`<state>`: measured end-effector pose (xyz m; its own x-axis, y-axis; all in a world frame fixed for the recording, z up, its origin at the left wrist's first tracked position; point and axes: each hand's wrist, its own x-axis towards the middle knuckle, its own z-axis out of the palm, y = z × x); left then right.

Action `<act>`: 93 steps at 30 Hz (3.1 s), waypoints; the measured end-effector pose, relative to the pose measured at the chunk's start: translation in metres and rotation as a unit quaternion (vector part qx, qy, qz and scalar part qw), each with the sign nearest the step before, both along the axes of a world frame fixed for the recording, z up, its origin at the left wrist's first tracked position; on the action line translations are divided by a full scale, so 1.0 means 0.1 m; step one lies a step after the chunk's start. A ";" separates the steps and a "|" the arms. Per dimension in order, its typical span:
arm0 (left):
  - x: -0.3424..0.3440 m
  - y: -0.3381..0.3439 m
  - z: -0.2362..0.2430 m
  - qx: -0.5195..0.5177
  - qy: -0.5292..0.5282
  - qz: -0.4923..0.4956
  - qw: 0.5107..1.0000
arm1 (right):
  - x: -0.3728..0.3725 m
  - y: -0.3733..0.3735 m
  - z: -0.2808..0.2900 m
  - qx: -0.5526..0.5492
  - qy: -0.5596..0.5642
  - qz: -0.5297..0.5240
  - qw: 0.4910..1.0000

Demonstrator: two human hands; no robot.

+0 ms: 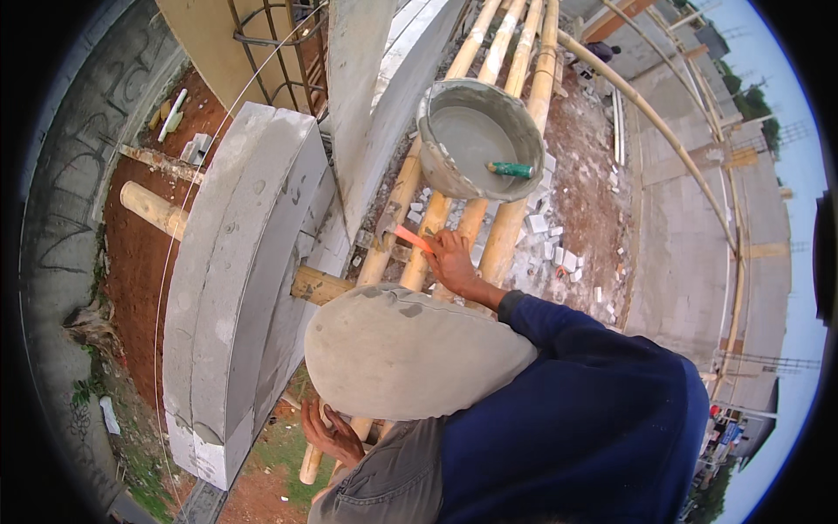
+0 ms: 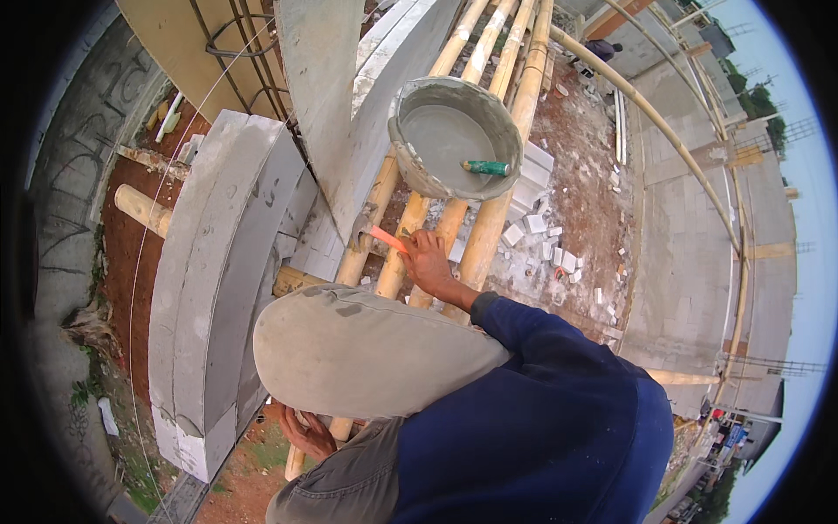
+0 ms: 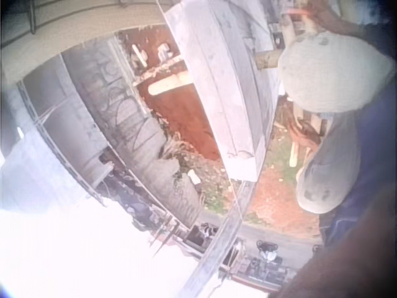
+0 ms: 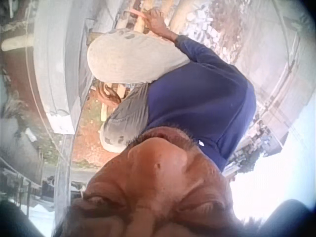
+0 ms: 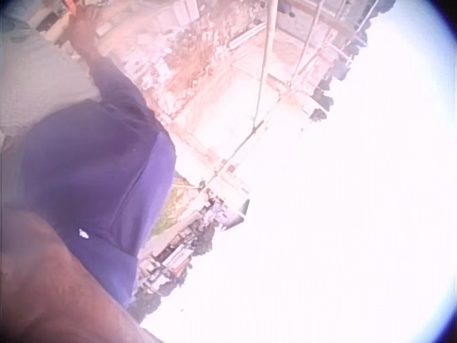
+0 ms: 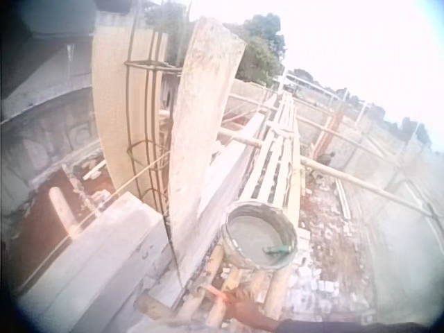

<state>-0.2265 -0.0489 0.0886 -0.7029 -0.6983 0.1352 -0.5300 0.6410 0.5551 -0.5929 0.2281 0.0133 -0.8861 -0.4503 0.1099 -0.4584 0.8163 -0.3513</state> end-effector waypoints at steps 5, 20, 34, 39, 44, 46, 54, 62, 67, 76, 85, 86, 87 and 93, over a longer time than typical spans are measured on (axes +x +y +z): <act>-0.03 -0.03 0.05 0.028 -0.020 -0.027 0.999 | -0.03 -0.24 0.32 0.017 -0.042 0.017 0.999; 0.26 0.69 0.12 0.234 0.118 0.222 0.939 | 0.16 -2.90 1.56 0.296 -0.660 0.401 0.562; 0.50 1.03 0.20 0.313 0.087 0.284 0.902 | 3.37 -4.36 -0.66 -0.112 -0.959 0.046 0.257; 0.57 1.03 0.17 0.319 0.089 0.282 0.900 | 3.28 -4.48 -0.64 -0.125 -0.959 0.086 0.239; 0.55 0.96 0.17 0.308 0.096 0.268 0.908 | 3.18 -4.47 -0.63 -0.125 -0.959 0.097 0.237; 0.54 0.95 0.18 0.317 0.115 0.278 0.899 | 3.11 -4.43 -0.63 -0.130 -0.949 0.066 0.279; 0.54 0.91 0.19 0.305 0.114 0.263 0.908 | 2.85 -4.34 -0.62 -0.152 -0.953 0.083 0.248; 0.61 0.91 0.18 0.286 0.113 0.256 0.916 | 2.51 -4.16 -0.60 -0.191 -0.943 0.040 0.270; 0.61 0.90 0.20 0.280 0.122 0.259 0.916 | 2.14 -3.96 -0.49 -0.214 -0.925 0.046 0.311; 0.50 0.86 0.17 0.300 0.140 0.268 0.905 | 1.84 -3.56 0.49 -0.161 -0.724 0.225 0.632; 0.16 0.78 0.13 0.297 0.170 0.215 0.915 | 1.87 -3.95 2.34 -0.194 -0.324 0.612 0.694; 0.15 0.77 0.14 0.301 0.169 0.211 0.915 | 1.84 -4.09 2.39 -0.178 -0.258 0.622 0.717; 0.14 0.76 0.15 0.300 0.175 0.208 0.914 | 1.82 -4.23 2.42 -0.176 -0.189 0.639 0.724; 0.20 0.71 0.19 0.295 0.184 0.202 0.915 | 1.81 -4.63 2.22 -0.046 0.074 0.707 0.702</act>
